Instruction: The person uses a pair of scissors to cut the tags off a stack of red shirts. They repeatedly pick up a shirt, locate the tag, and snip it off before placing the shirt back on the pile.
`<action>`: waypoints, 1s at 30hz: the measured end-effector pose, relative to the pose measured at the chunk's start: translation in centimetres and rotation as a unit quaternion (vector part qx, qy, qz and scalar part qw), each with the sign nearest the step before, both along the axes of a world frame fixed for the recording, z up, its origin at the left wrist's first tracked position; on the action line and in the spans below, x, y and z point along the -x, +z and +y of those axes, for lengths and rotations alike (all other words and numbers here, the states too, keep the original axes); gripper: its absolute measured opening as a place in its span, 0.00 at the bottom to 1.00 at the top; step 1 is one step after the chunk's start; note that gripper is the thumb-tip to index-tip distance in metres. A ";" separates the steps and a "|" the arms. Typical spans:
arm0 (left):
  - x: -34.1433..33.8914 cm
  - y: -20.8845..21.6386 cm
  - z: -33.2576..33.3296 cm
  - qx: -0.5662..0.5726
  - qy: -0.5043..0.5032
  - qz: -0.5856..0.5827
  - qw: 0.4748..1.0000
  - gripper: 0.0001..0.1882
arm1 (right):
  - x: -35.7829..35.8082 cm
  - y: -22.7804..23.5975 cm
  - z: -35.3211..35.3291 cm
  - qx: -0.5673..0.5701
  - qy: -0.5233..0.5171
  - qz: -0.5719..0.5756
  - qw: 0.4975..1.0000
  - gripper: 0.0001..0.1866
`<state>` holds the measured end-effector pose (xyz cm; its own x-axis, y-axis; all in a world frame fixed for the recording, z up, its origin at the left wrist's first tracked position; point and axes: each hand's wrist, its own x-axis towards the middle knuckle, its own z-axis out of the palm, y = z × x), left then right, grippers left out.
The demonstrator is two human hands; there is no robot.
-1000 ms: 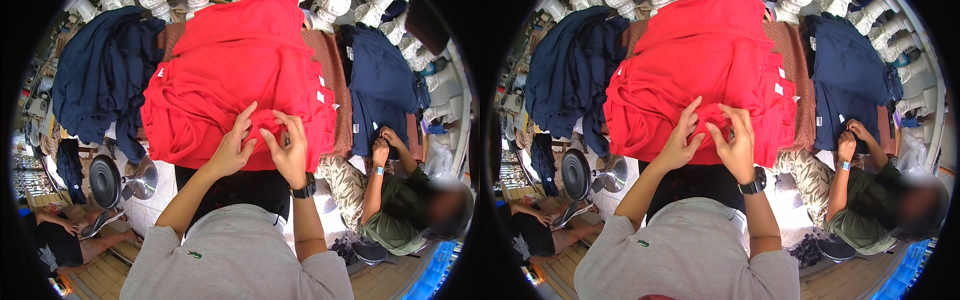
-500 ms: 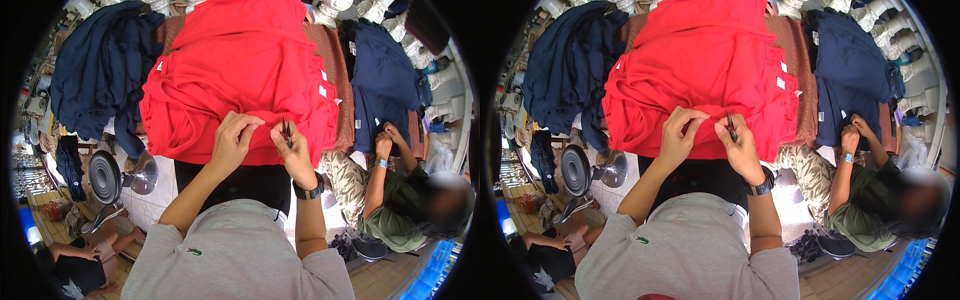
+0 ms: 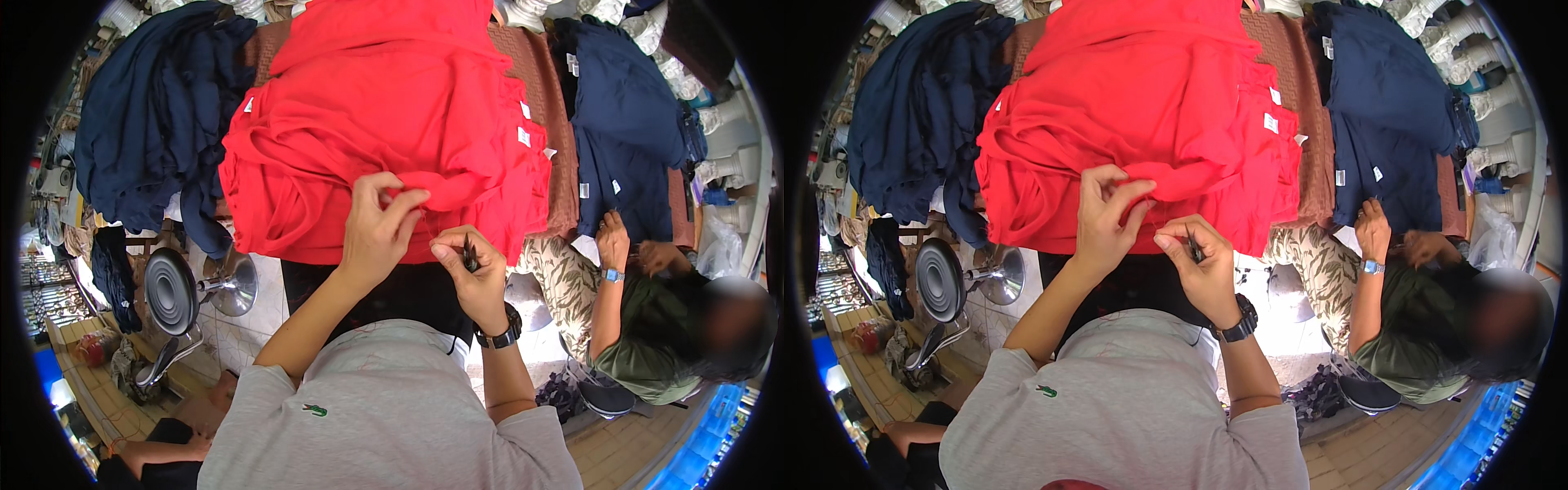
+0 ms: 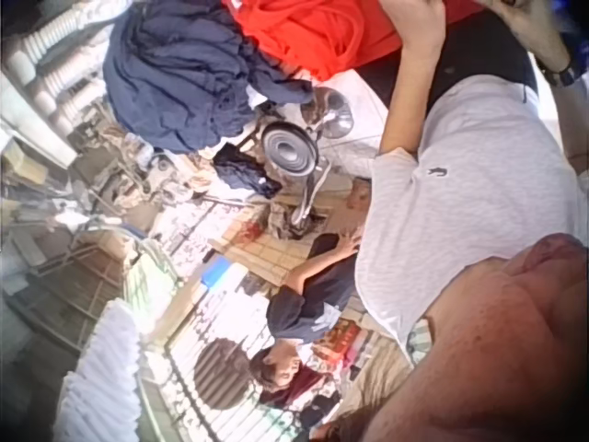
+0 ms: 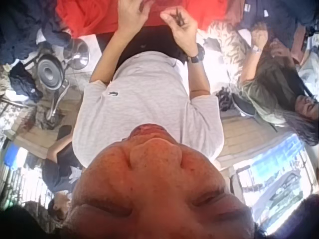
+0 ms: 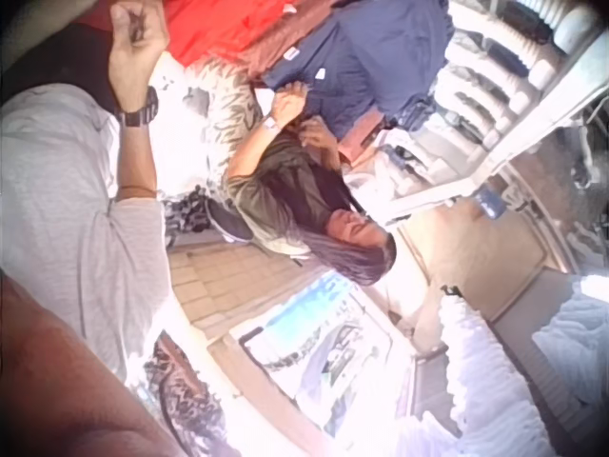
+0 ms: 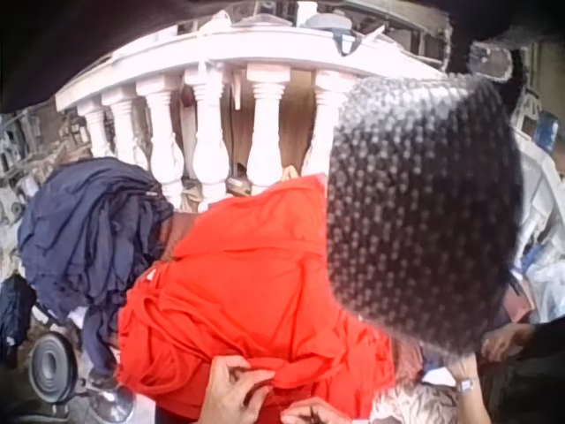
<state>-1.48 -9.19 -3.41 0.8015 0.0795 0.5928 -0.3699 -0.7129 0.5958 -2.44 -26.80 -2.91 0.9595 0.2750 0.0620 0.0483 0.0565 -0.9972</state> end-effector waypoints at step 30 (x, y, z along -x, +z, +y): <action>0.7 -0.9 0.5 0.264 -0.161 0.157 0.938 0.04 | -2.1 -2.8 1.6 -0.167 0.135 0.271 0.938 0.28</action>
<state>-2.16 -8.72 -4.35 0.9628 0.0193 0.2696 -0.2626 -0.1684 0.9501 -0.37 -25.20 -5.73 0.7736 0.5640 -0.2889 -0.5219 0.3084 -0.7953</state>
